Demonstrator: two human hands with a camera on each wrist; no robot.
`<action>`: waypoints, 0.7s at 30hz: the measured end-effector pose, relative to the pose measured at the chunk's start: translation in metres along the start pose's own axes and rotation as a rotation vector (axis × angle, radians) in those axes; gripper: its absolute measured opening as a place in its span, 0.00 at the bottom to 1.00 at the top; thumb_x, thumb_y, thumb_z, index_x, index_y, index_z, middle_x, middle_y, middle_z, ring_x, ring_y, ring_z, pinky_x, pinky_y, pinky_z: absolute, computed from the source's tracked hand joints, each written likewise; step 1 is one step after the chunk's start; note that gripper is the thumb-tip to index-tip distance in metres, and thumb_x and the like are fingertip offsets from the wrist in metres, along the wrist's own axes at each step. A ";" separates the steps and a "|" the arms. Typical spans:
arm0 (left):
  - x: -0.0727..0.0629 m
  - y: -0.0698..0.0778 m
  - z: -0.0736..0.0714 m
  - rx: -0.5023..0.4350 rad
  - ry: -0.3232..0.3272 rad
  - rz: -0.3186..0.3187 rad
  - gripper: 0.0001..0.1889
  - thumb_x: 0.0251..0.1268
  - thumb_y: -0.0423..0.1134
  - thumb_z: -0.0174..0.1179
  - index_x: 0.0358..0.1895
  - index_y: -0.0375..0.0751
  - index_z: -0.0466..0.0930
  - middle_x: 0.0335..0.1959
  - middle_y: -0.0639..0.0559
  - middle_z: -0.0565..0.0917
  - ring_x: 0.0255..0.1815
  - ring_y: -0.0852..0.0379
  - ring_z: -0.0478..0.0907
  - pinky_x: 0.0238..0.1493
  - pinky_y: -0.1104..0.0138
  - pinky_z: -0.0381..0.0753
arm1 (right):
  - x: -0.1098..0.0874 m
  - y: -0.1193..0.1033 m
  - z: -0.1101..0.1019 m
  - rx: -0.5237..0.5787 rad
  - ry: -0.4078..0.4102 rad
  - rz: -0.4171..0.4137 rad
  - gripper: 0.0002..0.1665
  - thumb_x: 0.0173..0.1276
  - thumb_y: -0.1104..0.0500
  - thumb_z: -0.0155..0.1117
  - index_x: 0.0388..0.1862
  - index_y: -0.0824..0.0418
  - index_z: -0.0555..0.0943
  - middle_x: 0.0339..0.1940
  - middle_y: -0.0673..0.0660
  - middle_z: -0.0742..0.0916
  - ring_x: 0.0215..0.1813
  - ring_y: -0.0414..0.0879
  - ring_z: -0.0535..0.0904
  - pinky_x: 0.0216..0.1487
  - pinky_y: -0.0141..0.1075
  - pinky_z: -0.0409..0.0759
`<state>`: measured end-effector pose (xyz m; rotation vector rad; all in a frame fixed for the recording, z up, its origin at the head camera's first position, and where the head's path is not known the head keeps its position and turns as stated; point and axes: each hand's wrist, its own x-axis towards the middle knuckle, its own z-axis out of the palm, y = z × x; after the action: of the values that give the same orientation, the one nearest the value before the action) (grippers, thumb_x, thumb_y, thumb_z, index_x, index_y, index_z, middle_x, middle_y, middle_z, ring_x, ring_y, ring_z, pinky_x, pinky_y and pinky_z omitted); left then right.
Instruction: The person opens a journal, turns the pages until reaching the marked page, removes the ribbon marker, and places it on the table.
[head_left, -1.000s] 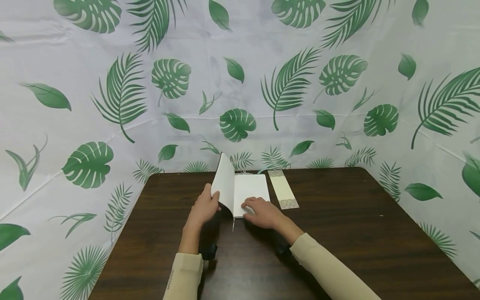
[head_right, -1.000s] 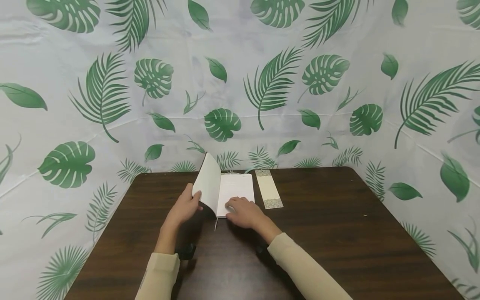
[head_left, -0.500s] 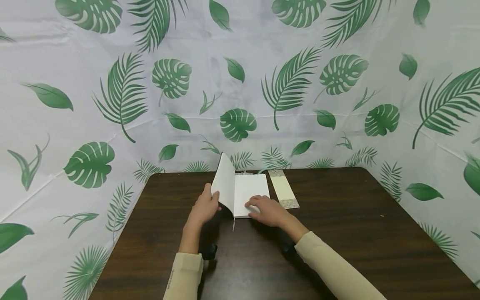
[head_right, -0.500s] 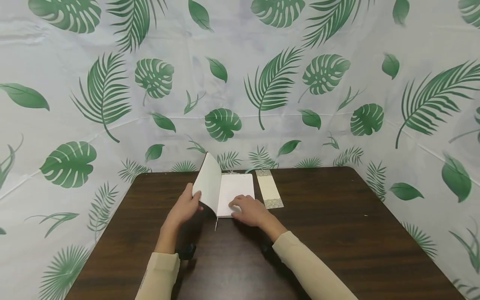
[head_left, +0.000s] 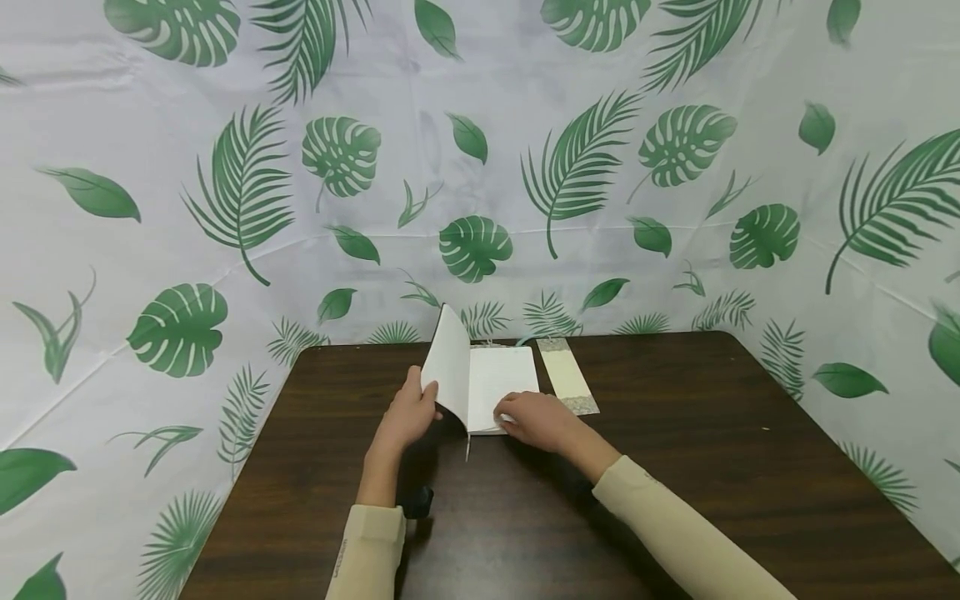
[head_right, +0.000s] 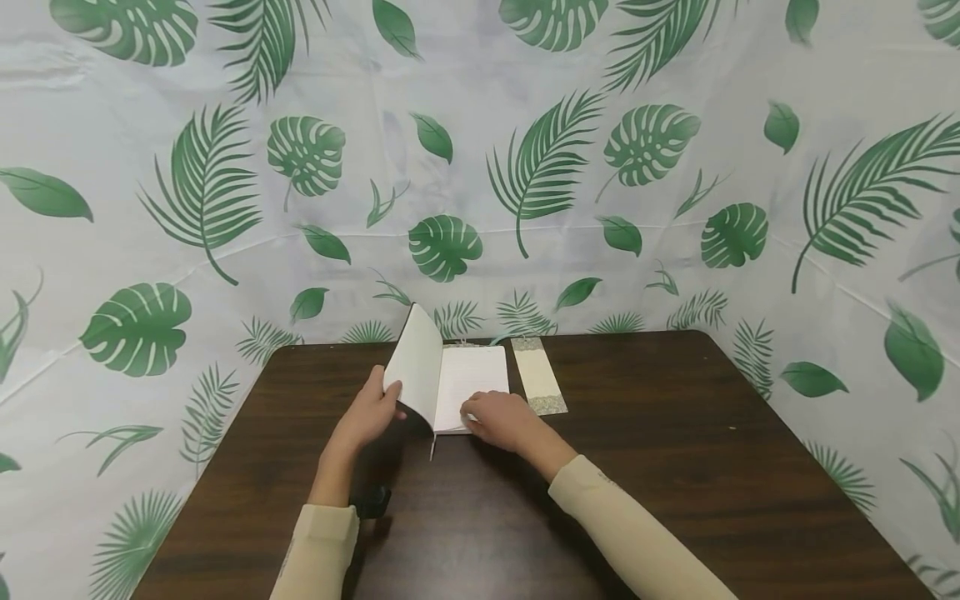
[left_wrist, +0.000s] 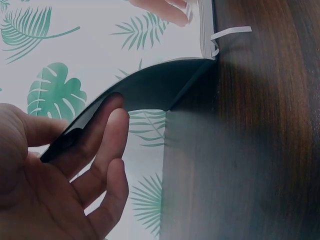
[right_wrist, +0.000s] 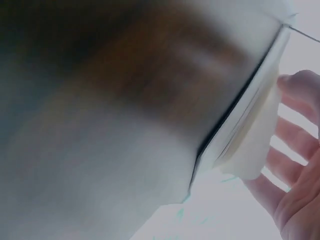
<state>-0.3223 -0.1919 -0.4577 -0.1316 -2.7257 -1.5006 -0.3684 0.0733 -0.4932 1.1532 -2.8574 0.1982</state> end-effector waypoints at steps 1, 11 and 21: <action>0.000 0.000 0.000 -0.008 -0.005 0.005 0.12 0.90 0.41 0.45 0.61 0.37 0.65 0.44 0.37 0.84 0.44 0.39 0.88 0.40 0.59 0.75 | -0.001 0.001 -0.001 -0.031 0.005 -0.007 0.11 0.81 0.52 0.67 0.57 0.48 0.88 0.54 0.49 0.91 0.50 0.47 0.89 0.47 0.45 0.88; 0.001 -0.001 -0.002 -0.026 -0.028 0.023 0.11 0.90 0.41 0.44 0.59 0.37 0.63 0.48 0.35 0.81 0.43 0.45 0.89 0.45 0.56 0.78 | -0.012 0.015 -0.005 -0.114 0.064 0.040 0.17 0.75 0.52 0.74 0.61 0.48 0.87 0.62 0.52 0.88 0.60 0.50 0.86 0.50 0.48 0.88; -0.002 -0.001 0.001 -0.037 -0.054 0.024 0.13 0.89 0.42 0.46 0.61 0.36 0.62 0.52 0.33 0.81 0.43 0.45 0.90 0.51 0.49 0.82 | -0.015 0.024 -0.004 0.276 0.218 0.333 0.54 0.72 0.48 0.75 0.88 0.61 0.59 0.89 0.67 0.61 0.85 0.68 0.63 0.70 0.63 0.76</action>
<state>-0.3205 -0.1916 -0.4591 -0.2079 -2.7279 -1.5646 -0.3743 0.1017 -0.4930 0.6231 -2.8618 0.7047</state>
